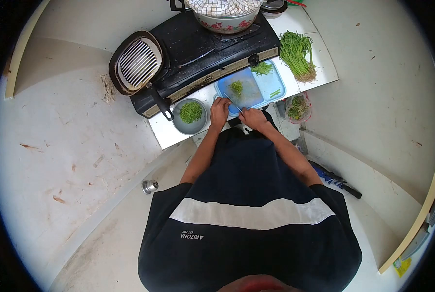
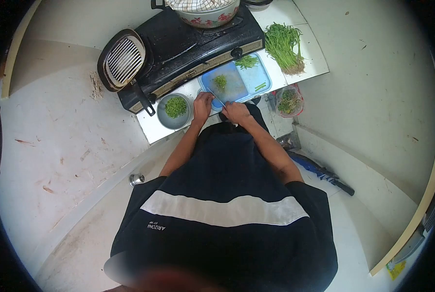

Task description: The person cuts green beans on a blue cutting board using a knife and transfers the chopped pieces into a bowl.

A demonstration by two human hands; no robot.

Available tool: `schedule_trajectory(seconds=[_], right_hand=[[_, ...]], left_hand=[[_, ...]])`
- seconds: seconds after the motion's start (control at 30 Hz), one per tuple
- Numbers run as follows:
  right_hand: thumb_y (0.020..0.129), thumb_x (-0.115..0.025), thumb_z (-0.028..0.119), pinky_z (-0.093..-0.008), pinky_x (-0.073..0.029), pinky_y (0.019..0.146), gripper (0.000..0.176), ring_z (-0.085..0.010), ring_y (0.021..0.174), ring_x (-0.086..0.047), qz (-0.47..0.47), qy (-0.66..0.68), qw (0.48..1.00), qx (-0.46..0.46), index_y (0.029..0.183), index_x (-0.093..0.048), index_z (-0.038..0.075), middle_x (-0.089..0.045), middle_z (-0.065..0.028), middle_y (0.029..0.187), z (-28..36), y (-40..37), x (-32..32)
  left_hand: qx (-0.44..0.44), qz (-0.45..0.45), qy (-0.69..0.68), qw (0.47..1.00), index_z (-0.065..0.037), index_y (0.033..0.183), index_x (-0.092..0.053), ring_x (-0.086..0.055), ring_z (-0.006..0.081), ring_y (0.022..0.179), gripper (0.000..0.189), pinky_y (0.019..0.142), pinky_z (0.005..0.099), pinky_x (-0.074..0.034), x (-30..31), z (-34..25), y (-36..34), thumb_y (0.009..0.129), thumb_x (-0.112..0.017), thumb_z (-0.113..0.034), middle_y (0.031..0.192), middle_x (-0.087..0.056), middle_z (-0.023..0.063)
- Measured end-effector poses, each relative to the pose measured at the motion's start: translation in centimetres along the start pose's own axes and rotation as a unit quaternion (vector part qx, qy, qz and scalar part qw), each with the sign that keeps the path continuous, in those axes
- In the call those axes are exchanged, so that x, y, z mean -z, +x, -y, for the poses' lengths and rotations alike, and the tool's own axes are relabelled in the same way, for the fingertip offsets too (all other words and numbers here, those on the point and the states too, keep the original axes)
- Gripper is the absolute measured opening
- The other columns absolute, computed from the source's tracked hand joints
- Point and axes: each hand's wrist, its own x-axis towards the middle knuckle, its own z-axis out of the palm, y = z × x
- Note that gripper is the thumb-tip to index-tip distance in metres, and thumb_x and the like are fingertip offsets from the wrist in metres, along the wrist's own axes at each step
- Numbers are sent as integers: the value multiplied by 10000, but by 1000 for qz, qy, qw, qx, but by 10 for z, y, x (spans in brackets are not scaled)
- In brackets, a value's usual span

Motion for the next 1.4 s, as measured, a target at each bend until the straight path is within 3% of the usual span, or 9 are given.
schedule_trajectory(seconds=[0.27, 0.43, 0.67, 0.77, 1.4], right_hand=[[1004, -508, 346, -519, -587, 736, 411, -437, 774, -721, -3, 2, 1000, 6, 902, -651, -25, -708, -265, 789, 1, 7, -1], [999, -504, 348, -508, -592, 733, 410, -429, 772, -724, -19, -10, 1000, 10, 896, -649, -21, -711, -256, 784, 2, 11, 1], [994, -511, 339, -505, -592, 730, 399, -420, 781, -727, -6, 0, 1000, 9, 901, -655, -21, -714, -253, 796, -1, 0, 2], [1003, -533, 354, -517, -582, 690, 400, -429, 725, -710, -41, -5, 999, 32, 879, -633, -13, -695, -243, 732, -1, 13, -4], [1009, -504, 365, -518, -582, 668, 422, -420, 697, -712, -39, -12, 999, -2, 893, -630, -21, -689, -242, 706, -8, -1, -8]], left_hand=[[4, 7, -6, 1000, 2, 986, -690, -651, 404, 901, 103, 801, 484, -521, -1, 1, -5, 909, -621, 9, 938, -650, 196], [43, 3, -11, 999, 9, 996, -699, -671, 392, 849, 124, 762, 459, -538, -3, -2, -3, 899, -622, 16, 924, -651, 210], [29, -5, 11, 1000, 12, 983, -724, -681, 372, 796, 131, 744, 441, -548, -4, -2, -2, 881, -642, 12, 905, -655, 204], [29, -4, 20, 999, 15, 983, -723, -682, 363, 800, 130, 744, 435, -548, -6, -3, 0, 878, -646, 8, 907, -657, 198], [36, -25, 85, 995, -24, 968, -719, -642, 365, 958, 110, 859, 452, -517, -7, -9, -7, 882, -664, -65, 953, -651, 161]])
